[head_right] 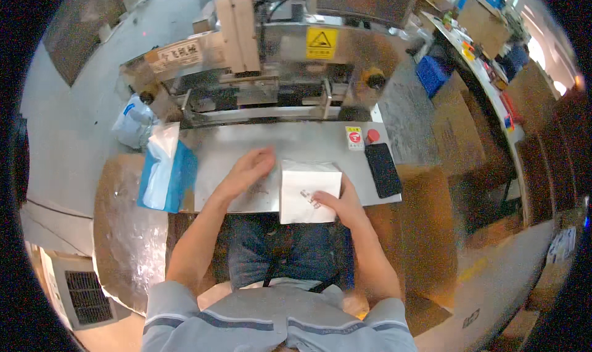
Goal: Package small white boxes into plastic bags using a heat sealer and organize them into a larger shipping carton.
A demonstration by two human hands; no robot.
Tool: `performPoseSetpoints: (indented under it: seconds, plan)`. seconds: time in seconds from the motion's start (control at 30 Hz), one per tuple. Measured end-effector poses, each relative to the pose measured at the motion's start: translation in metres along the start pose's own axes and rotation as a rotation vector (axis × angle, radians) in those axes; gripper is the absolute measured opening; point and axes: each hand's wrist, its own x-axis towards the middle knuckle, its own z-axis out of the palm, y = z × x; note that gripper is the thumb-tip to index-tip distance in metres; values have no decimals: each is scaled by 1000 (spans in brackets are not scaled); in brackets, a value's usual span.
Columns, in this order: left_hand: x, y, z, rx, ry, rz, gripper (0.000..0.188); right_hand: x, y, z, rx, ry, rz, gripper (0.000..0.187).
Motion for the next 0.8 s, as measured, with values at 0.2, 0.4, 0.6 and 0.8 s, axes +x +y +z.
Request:
performPoseSetpoints:
  seconds: [0.2,0.4,0.6,0.8]
  plan:
    - [89,20,-13,-397,383,-57,67,-62,-9,-75,-4,254,-81,87]
    - [138,42,-23,-488,258,187,35,-121,-19,-135,3,549,-119,72]
    - [126,19,-9,-206,389,75,26,-163,-35,-213,-203,800,-264,80]
    - [20,-10,100,990,45,350,28,-172,10,-299,-1031,930,83,103]
